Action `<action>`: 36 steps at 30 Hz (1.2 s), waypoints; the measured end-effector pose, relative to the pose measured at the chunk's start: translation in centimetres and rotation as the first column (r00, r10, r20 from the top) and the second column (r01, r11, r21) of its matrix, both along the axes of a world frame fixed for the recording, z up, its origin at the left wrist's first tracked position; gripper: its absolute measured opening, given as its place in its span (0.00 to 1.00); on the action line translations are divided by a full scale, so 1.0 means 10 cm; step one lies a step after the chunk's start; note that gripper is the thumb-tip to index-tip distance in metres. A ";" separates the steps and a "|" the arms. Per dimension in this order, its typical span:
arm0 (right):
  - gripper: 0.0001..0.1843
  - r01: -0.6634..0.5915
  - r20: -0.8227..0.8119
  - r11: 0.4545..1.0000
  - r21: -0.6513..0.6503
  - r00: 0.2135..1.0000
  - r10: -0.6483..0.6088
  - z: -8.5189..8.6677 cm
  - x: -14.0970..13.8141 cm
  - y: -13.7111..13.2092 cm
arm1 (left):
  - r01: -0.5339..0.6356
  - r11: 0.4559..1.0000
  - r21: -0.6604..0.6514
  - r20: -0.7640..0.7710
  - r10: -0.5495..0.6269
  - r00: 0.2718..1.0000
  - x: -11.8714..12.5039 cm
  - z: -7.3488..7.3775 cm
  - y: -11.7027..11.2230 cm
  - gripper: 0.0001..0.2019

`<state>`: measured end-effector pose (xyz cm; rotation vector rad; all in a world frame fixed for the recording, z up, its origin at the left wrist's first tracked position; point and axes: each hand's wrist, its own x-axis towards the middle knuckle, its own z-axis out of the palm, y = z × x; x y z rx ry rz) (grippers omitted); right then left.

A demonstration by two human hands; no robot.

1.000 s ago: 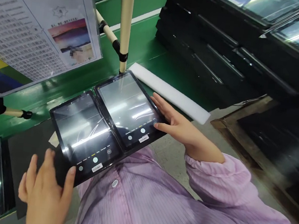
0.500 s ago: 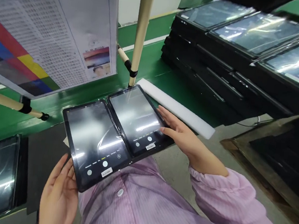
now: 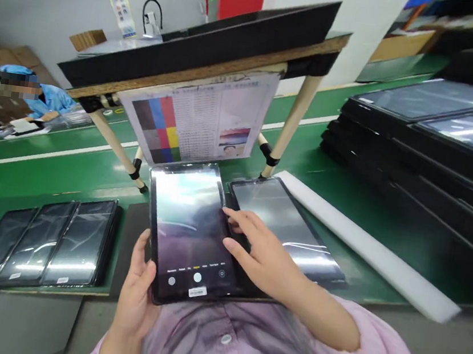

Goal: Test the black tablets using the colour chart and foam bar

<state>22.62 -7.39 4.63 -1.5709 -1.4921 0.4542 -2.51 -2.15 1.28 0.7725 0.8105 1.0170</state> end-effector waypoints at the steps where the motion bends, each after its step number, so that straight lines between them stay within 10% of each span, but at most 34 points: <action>1: 0.26 0.001 -0.076 0.999 0.047 0.997 0.002 0.00 -0.07 0.04 | -0.013 0.999 0.048 -0.020 0.014 1.000 -0.08 0.03 0.02 0.32; 6: 0.24 0.029 -0.581 0.975 0.218 0.807 0.106 -0.03 -0.28 0.22 | -0.037 0.979 0.200 -0.055 0.048 0.997 -0.29 0.15 0.13 0.33; 11: 0.27 0.108 -0.780 0.987 0.122 0.626 0.028 0.04 -0.48 0.38 | -0.044 0.965 0.257 -0.067 0.064 0.996 -0.20 0.02 0.30 0.28; 22: 0.31 0.262 -0.678 0.956 0.132 0.727 -0.105 -0.47 -0.50 0.62 | 0.018 0.886 0.463 -0.343 0.160 0.926 -0.08 -0.48 0.48 0.32; 36: 0.32 0.343 -0.564 0.905 0.251 0.812 -0.151 -0.60 -0.53 0.67 | 0.156 0.664 0.731 -0.598 0.513 0.616 0.18 -0.53 0.26 0.55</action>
